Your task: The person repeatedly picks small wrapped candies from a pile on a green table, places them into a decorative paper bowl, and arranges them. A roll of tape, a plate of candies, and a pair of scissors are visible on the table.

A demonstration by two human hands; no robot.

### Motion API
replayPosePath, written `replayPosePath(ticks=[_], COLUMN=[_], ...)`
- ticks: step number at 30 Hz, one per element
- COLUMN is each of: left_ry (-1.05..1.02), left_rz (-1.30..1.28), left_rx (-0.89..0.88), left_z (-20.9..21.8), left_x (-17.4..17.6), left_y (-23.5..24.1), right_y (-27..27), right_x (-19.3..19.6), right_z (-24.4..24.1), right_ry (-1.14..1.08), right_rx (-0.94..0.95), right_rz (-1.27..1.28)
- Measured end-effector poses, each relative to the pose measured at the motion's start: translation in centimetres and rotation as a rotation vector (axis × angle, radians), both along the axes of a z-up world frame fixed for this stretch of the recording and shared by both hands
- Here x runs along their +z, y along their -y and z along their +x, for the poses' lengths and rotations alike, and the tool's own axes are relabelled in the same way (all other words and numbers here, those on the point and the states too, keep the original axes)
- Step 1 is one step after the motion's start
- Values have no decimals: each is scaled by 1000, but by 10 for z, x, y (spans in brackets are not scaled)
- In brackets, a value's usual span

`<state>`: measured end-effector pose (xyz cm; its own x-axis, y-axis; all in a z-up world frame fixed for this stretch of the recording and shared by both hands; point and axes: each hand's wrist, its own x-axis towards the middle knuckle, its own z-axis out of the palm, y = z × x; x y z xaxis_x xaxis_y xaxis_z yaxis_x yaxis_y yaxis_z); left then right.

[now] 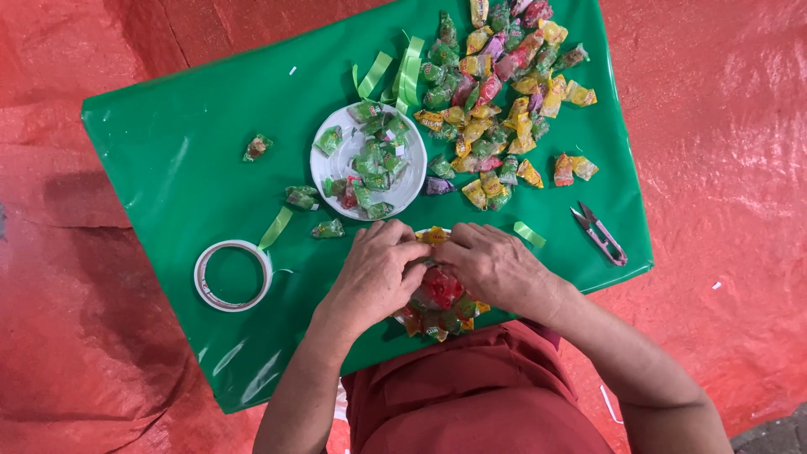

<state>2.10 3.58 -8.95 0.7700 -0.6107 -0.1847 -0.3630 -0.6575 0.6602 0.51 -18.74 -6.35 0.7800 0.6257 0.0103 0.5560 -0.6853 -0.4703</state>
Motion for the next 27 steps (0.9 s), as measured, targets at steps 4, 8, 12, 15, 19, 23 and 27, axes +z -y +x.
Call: replayPosePath(ticks=[4,8,12,15,19,23,27], left_ry=[-4,-18,-23,-31,-40,-49,-56], left_rz=[6,23,33,40,37,26,22], left_rx=[-2,-10,-21,-21,-20,-12,-21], left_z=[3,2,2,2,3,3,4], left_x=[4,-1,1,2,5,5,5], left_y=[0,1,2,2,2,1,1], right_y=[8,18,19,15,6,6,6], right_x=[17,1,-14,-15,-6,-15,-18], right_z=[5,-4,-6,-2,7,2,-2], right_ry=[-132,-100,-10,14,18,36,4], right_rx=[-21,-65,-37,-3,27,30,18], right_rz=[33,48,-24,-41,-52,-34,-45])
